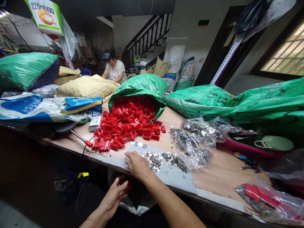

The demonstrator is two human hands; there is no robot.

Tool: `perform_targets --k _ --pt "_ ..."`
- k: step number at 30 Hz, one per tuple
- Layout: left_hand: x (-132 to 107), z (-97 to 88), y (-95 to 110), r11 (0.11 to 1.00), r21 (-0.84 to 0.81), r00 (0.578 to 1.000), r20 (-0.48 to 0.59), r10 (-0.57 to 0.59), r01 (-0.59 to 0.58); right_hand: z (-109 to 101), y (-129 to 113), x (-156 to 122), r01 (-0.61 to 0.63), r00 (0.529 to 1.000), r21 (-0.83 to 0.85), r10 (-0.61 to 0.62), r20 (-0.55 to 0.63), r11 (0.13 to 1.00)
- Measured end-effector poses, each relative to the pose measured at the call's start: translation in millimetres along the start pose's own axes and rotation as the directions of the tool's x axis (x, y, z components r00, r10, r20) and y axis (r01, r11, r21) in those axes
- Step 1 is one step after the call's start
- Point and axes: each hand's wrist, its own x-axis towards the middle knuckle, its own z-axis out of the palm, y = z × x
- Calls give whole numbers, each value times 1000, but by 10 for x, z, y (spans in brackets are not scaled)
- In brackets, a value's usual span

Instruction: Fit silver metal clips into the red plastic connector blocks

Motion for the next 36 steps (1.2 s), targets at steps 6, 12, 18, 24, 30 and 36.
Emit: perform_targets --k 6,12,18,24,30,36 --pt "-47 13 40 992 90 996 11 93 -94 106 -69 538 -30 1000 -107 30 -3 994" --pt "-140 93 163 935 182 952 70 298 -306 35 -46 577 -87 993 -39 83 -87 995" --pt "-193 149 315 688 331 730 6 683 -646 -114 -174 -120 -61 986 226 94 -138 972" --pt "-201 274 297 644 407 755 229 615 -648 -76 -180 -742 -59 993 653 113 -42 755" --pt "-304 390 219 819 331 881 238 408 -468 -293 568 -1019 -223 896 428 357 -264 876" --pt "-418 575 216 970 43 956 186 228 -240 -411 1131 -1063 -414 846 -2 384 -369 910"
